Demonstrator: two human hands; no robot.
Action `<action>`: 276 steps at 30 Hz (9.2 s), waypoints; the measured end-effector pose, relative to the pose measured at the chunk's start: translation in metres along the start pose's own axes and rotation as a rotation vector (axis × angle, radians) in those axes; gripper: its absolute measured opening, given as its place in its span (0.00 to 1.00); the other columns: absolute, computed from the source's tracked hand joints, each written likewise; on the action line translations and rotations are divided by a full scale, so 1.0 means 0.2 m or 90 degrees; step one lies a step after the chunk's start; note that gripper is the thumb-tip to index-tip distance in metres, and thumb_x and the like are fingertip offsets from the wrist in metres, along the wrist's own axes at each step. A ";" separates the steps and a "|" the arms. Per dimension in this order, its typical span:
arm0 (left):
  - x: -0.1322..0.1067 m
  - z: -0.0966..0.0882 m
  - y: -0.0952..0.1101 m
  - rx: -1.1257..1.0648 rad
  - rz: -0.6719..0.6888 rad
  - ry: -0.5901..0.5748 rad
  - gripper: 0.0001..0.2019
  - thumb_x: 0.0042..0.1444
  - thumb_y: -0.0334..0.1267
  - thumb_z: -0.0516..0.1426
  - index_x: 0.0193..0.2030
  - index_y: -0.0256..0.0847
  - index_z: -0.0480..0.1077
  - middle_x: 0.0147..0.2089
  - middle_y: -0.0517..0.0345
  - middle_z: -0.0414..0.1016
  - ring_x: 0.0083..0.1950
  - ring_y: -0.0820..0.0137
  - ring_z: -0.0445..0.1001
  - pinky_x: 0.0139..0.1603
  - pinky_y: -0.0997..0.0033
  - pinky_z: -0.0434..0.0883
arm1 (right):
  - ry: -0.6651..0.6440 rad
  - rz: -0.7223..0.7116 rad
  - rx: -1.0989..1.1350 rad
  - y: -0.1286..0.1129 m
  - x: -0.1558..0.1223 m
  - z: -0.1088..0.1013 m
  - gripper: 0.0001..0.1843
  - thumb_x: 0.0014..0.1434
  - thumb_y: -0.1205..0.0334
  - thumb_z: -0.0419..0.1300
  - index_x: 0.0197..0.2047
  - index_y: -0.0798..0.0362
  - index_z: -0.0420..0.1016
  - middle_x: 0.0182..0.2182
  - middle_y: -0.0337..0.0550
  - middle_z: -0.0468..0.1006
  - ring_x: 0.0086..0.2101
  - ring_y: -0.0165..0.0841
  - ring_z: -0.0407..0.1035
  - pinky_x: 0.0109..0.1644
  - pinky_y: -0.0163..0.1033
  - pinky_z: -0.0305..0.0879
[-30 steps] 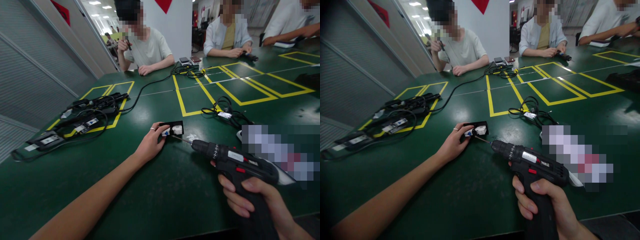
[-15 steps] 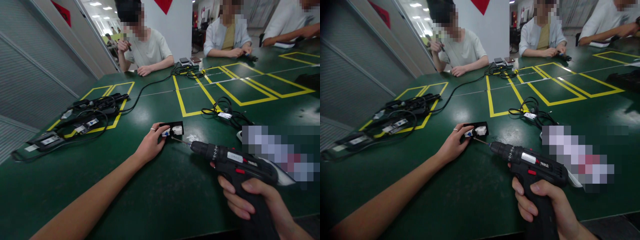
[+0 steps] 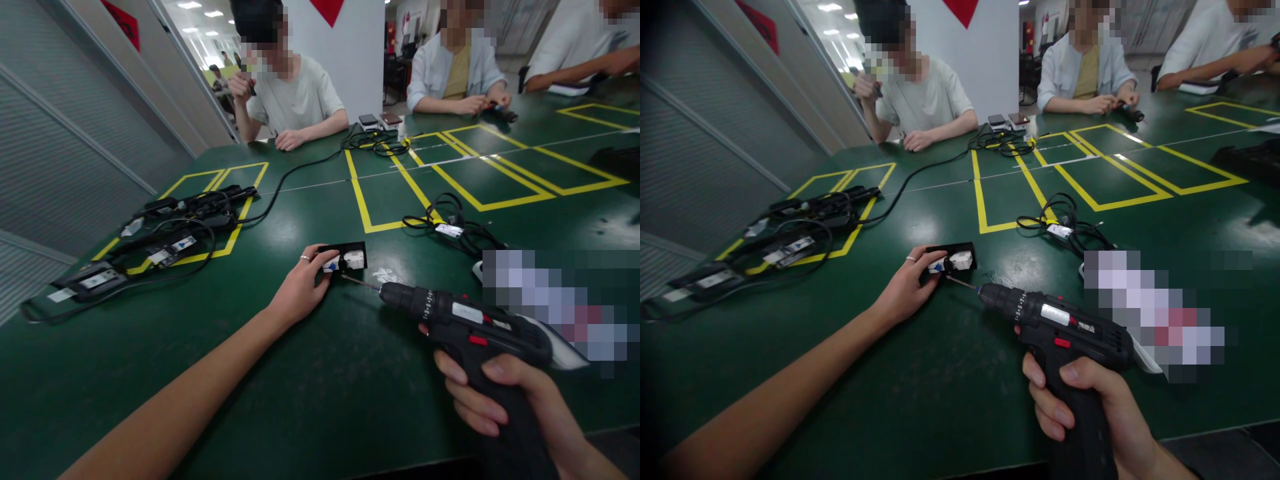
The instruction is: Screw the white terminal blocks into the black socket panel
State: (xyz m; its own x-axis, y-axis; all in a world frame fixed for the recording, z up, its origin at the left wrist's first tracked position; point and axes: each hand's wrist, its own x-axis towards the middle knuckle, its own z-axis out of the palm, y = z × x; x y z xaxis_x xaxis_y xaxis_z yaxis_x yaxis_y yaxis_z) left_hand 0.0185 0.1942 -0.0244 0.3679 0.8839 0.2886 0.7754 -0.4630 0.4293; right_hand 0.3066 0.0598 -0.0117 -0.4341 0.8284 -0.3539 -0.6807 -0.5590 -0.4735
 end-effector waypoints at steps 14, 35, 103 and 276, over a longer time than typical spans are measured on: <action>0.00 0.01 -0.01 0.004 0.007 0.006 0.21 0.59 0.29 0.50 0.59 0.47 0.60 0.61 0.53 0.57 0.58 0.64 0.65 0.61 0.57 0.66 | -0.004 -0.005 -0.008 0.00 0.00 -0.01 0.24 0.50 0.63 0.56 0.51 0.57 0.69 0.28 0.42 0.67 0.16 0.20 0.46 0.19 0.32 0.50; 0.00 0.00 0.00 0.005 0.004 0.004 0.21 0.59 0.30 0.50 0.59 0.47 0.59 0.61 0.53 0.57 0.58 0.64 0.65 0.61 0.58 0.65 | -0.001 0.002 -0.003 -0.01 -0.01 0.00 0.27 0.49 0.62 0.57 0.54 0.55 0.66 0.29 0.42 0.68 0.16 0.21 0.46 0.19 0.32 0.51; 0.00 0.01 -0.02 0.002 0.007 0.003 0.22 0.58 0.29 0.50 0.59 0.48 0.59 0.61 0.54 0.57 0.59 0.64 0.64 0.62 0.58 0.65 | -0.020 -0.008 -0.009 0.00 0.00 -0.03 0.26 0.48 0.62 0.56 0.53 0.53 0.68 0.28 0.42 0.67 0.15 0.21 0.46 0.18 0.33 0.50; -0.76 -0.77 -0.64 0.034 -0.376 -0.037 0.17 0.54 0.60 0.53 0.39 0.54 0.73 0.45 0.69 0.77 0.49 0.66 0.73 0.58 0.54 0.64 | 0.134 -0.570 -1.504 0.06 0.73 0.54 0.10 0.61 0.63 0.58 0.45 0.57 0.71 0.45 0.46 0.74 0.42 0.38 0.71 0.42 0.47 0.71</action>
State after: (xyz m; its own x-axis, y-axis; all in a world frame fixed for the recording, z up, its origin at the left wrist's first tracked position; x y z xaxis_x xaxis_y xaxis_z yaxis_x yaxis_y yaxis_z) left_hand -0.2158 0.1080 0.0088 -0.1064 0.9937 -0.0340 0.8815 0.1102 0.4592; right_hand 0.1697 0.1782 0.0182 -0.4225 0.8408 0.3384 0.8698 0.4811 -0.1096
